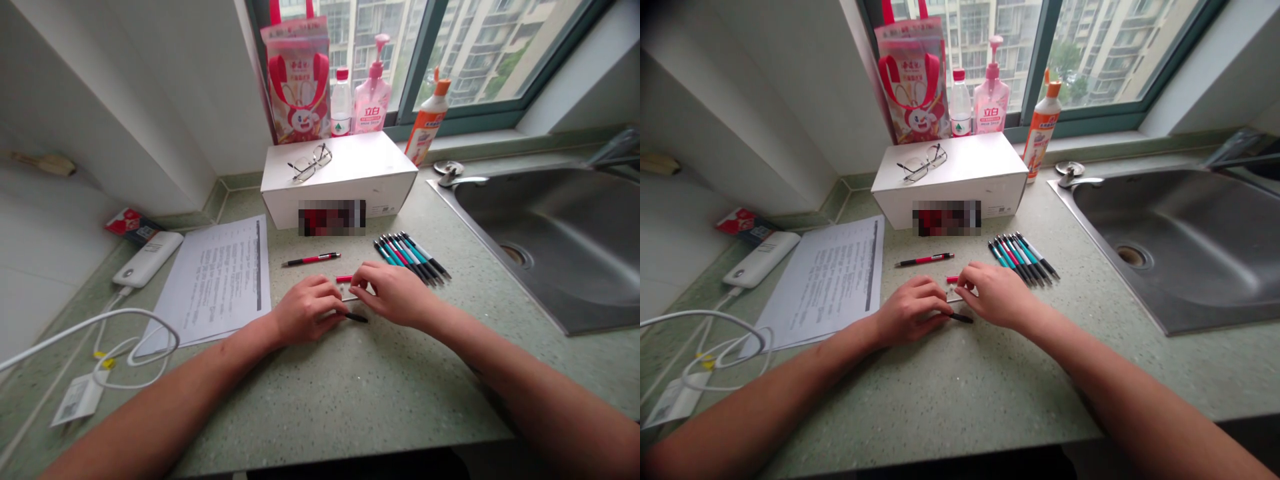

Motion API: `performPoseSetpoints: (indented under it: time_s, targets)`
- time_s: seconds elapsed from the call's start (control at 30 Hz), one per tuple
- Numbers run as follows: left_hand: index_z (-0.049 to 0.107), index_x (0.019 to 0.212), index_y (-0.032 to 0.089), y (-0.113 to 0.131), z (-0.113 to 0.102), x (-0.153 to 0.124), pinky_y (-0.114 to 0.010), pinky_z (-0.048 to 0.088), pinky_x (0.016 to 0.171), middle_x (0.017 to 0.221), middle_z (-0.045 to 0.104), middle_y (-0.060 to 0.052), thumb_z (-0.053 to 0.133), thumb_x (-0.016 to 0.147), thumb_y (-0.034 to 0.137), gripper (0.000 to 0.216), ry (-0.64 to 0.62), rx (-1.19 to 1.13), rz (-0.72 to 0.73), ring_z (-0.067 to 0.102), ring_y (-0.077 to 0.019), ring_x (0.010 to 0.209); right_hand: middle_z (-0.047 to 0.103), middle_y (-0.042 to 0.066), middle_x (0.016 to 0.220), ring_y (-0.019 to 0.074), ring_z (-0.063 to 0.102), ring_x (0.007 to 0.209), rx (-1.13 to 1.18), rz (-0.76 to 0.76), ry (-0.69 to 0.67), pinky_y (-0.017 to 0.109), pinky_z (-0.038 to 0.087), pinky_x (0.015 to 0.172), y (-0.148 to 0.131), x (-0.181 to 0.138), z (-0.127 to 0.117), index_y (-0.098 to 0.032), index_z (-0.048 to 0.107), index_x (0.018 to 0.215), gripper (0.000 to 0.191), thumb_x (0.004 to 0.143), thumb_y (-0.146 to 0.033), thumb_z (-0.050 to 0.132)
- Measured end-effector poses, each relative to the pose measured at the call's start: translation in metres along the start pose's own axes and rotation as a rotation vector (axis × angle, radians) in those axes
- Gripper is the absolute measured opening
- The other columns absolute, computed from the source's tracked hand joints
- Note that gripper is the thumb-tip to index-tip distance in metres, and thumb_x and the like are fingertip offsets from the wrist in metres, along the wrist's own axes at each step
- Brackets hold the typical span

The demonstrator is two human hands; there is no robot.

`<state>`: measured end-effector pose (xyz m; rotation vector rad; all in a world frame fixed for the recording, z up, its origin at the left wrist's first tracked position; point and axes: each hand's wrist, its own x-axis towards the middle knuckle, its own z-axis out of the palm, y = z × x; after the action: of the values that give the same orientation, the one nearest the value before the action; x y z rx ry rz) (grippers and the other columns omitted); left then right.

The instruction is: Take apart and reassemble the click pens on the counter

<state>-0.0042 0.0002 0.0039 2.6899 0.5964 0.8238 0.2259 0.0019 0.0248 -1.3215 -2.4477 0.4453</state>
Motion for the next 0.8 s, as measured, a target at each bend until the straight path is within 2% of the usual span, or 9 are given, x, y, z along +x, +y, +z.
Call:
performPoseSetpoints:
  time_s: [0.13, 0.3, 0.37, 0.53, 0.8]
  targets:
    - [0.069, 0.093, 0.020, 0.000, -0.002, 0.000, -0.037, 0.049, 0.081, 0.091, 0.071, -0.006, 0.066, 0.091, 0.027, 0.009, -0.042, 0.013, -0.052, 0.061, -0.0208, 0.085, 0.069, 0.005, 0.095, 0.0177, 0.064, 0.077, -0.085, 0.012, -0.097, 0.030, 0.040, 0.065, 0.002, -0.001, -0.001, -0.022, 0.068, 0.091, 0.009, 0.090, -0.029, 0.062]
    - [0.067, 0.090, 0.017, -0.005, -0.001, -0.001, -0.038, 0.048, 0.079, 0.086, 0.067, -0.007, 0.063, 0.092, 0.026, 0.010, 0.086, 0.115, -0.246, 0.059, -0.0215, 0.083, 0.069, 0.005, 0.092, 0.0162, 0.061, 0.071, -0.142, 0.019, -0.137, 0.030, 0.037, 0.061, 0.002, 0.000, 0.000, -0.021, 0.068, 0.086, 0.011, 0.090, -0.024, 0.058]
    - [0.068, 0.092, 0.017, -0.007, 0.000, -0.001, -0.038, 0.048, 0.078, 0.087, 0.066, -0.007, 0.064, 0.091, 0.025, 0.009, 0.088, 0.156, -0.300, 0.058, -0.0218, 0.083, 0.068, 0.005, 0.091, 0.0159, 0.060, 0.069, -0.158, 0.020, -0.140, 0.030, 0.036, 0.060, 0.003, 0.000, 0.000, -0.021, 0.068, 0.084, 0.012, 0.090, -0.024, 0.057]
    - [0.071, 0.092, 0.019, -0.010, 0.002, -0.001, -0.039, 0.047, 0.081, 0.090, 0.068, -0.007, 0.064, 0.094, 0.026, 0.011, -0.010, 0.167, -0.298, 0.057, -0.0220, 0.085, 0.069, 0.005, 0.091, 0.0163, 0.060, 0.069, -0.183, 0.034, -0.154, 0.030, 0.035, 0.058, 0.005, 0.000, -0.002, -0.021, 0.067, 0.083, 0.014, 0.090, -0.023, 0.055]
    - [0.070, 0.087, 0.018, -0.011, 0.003, -0.001, -0.039, 0.048, 0.081, 0.087, 0.067, -0.007, 0.061, 0.095, 0.023, 0.014, 0.006, 0.160, -0.270, 0.056, -0.0210, 0.083, 0.069, 0.006, 0.089, 0.0166, 0.061, 0.068, -0.191, 0.013, -0.130, 0.031, 0.036, 0.058, 0.006, 0.001, 0.002, -0.020, 0.067, 0.083, 0.016, 0.091, -0.024, 0.054]
